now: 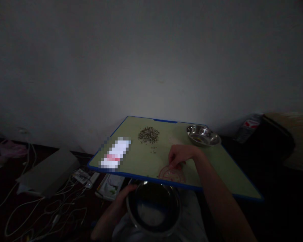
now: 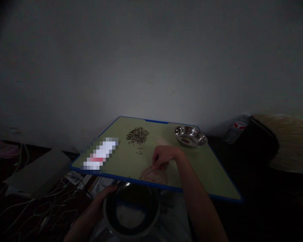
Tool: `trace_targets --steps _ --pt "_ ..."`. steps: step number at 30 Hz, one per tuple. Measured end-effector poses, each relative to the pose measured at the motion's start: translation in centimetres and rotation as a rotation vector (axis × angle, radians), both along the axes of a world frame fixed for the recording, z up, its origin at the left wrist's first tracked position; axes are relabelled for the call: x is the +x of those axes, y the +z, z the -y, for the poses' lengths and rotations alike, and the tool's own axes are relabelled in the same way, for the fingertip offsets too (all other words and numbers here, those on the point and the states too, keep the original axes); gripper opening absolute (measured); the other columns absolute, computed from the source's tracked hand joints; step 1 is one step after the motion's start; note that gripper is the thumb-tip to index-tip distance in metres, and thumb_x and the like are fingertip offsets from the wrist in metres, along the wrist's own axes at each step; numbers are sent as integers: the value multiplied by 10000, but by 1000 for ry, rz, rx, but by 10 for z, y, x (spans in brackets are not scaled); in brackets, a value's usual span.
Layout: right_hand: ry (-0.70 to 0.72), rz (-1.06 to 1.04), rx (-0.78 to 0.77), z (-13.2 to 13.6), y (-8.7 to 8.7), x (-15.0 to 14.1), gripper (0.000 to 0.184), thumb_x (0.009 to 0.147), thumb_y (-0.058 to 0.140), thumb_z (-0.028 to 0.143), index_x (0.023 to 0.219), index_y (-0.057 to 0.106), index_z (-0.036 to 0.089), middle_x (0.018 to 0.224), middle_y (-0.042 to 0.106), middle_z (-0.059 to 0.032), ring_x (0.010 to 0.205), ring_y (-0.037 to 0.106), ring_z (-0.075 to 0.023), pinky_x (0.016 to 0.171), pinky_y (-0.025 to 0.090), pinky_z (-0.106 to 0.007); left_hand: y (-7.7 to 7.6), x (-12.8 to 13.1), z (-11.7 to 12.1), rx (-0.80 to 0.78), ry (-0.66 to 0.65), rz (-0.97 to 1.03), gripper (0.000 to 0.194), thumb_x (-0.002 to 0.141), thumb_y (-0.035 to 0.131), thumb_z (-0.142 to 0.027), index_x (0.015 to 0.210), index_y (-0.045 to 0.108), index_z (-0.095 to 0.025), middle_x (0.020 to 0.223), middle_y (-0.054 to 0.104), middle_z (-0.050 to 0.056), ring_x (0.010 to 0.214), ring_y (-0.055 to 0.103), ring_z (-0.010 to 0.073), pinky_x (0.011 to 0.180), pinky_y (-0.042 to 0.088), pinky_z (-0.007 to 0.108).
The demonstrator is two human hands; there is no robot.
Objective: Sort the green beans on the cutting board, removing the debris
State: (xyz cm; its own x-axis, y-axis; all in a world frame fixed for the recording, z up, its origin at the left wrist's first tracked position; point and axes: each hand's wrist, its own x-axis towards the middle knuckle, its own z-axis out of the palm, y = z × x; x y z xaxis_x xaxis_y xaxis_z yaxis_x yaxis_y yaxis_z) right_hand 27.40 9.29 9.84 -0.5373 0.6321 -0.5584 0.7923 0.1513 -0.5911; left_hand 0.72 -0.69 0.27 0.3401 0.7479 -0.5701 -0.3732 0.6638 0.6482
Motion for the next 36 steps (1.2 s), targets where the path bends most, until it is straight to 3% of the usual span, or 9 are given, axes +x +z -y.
trace_targets --steps 9,13,18,27,36 --pt "-29 -30 -75 -2 -3 2 314 621 674 397 751 680 111 551 627 -8 479 562 -94 421 392 -170 1 1 0 21 -4 -1 151 670 619 -285 633 701 -163 615 729 7 636 629 163 692 437 270" --pt "-9 -27 -84 -2 -3 4 317 625 673 393 763 686 108 540 623 -3 454 543 -82 410 378 -163 -6 -1 -1 12 -20 20 171 662 632 -318 638 700 -163 590 724 2 634 634 165 674 434 267" --pt "32 -52 -48 -4 -2 4 334 628 672 397 777 693 99 534 620 -1 431 509 -66 402 367 -160 -16 -4 -1 21 -16 1 189 662 626 -329 728 707 -170 697 746 10 725 648 189 732 433 295" --pt "-26 -57 -1 -8 -5 8 269 654 644 352 750 681 104 532 618 -6 423 515 -69 393 368 -161 -5 -5 -1 -32 -2 20 184 656 633 -318 676 708 -152 641 738 21 665 646 168 685 446 267" --pt "-43 -176 145 -6 -18 -22 255 669 633 358 752 669 119 552 612 -2 432 515 -64 402 370 -152 -6 -7 -7 -52 17 13 158 638 639 -289 667 698 -145 598 724 13 612 638 166 668 451 270"
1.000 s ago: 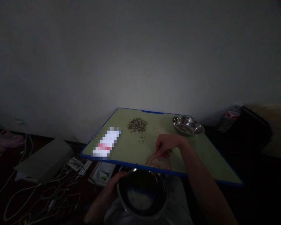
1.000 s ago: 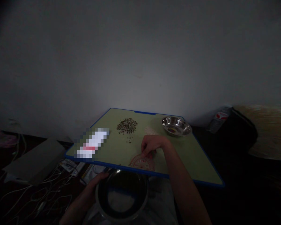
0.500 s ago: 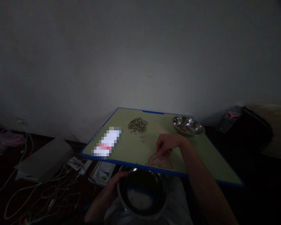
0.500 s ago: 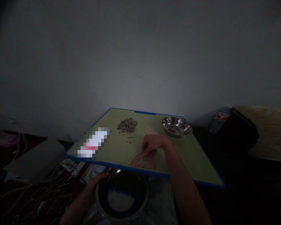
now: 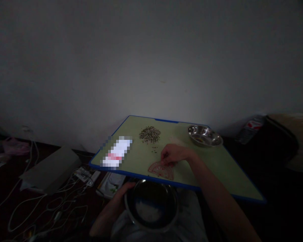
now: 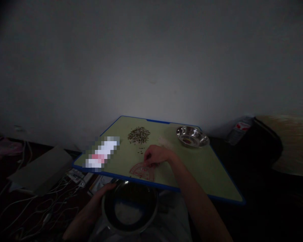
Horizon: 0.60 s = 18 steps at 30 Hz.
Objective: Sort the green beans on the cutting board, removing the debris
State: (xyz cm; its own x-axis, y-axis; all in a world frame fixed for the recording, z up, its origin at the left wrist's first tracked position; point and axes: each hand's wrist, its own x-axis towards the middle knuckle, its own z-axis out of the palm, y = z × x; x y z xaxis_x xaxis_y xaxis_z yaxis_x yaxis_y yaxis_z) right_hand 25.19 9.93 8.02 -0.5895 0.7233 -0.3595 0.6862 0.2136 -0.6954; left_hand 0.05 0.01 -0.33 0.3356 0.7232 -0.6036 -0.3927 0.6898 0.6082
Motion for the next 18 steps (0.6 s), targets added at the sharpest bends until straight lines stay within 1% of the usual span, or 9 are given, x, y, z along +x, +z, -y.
trace_targets --steps 3,6,9,12,15,18 --pt "43 -34 42 0 -4 -7 264 677 630 363 776 680 123 572 616 -2 450 514 -64 412 362 -150 3 1 2 23 0 18 144 639 645 -287 661 695 -153 604 723 8 627 641 166 668 447 265" --pt "75 -60 46 0 -4 -8 284 683 625 387 779 687 126 572 611 2 451 502 -63 407 346 -152 1 0 2 24 0 32 128 625 661 -290 652 693 -169 603 722 -7 615 641 169 688 447 276" --pt "73 -67 34 0 -3 -6 295 688 620 398 774 689 124 552 593 10 437 484 -61 403 343 -155 -4 -1 1 24 -8 49 141 622 664 -304 663 699 -173 616 728 -5 614 640 174 707 451 290" --pt "69 -72 31 1 -4 -6 293 685 623 392 767 688 119 533 575 16 434 480 -64 404 349 -161 -4 0 0 12 -26 42 167 614 662 -311 643 705 -152 593 725 12 610 638 180 685 458 288" --pt "45 -96 51 -1 -3 -4 273 698 608 373 758 680 116 520 560 17 430 478 -68 408 358 -167 1 1 1 3 -13 18 167 596 661 -299 625 712 -143 576 724 13 600 636 171 661 463 269" --pt "-44 -142 173 -4 0 4 267 723 571 358 736 671 110 501 538 17 415 459 -66 412 363 -175 5 2 1 10 -11 -3 171 597 657 -297 595 713 -136 552 720 20 566 625 154 614 457 245"
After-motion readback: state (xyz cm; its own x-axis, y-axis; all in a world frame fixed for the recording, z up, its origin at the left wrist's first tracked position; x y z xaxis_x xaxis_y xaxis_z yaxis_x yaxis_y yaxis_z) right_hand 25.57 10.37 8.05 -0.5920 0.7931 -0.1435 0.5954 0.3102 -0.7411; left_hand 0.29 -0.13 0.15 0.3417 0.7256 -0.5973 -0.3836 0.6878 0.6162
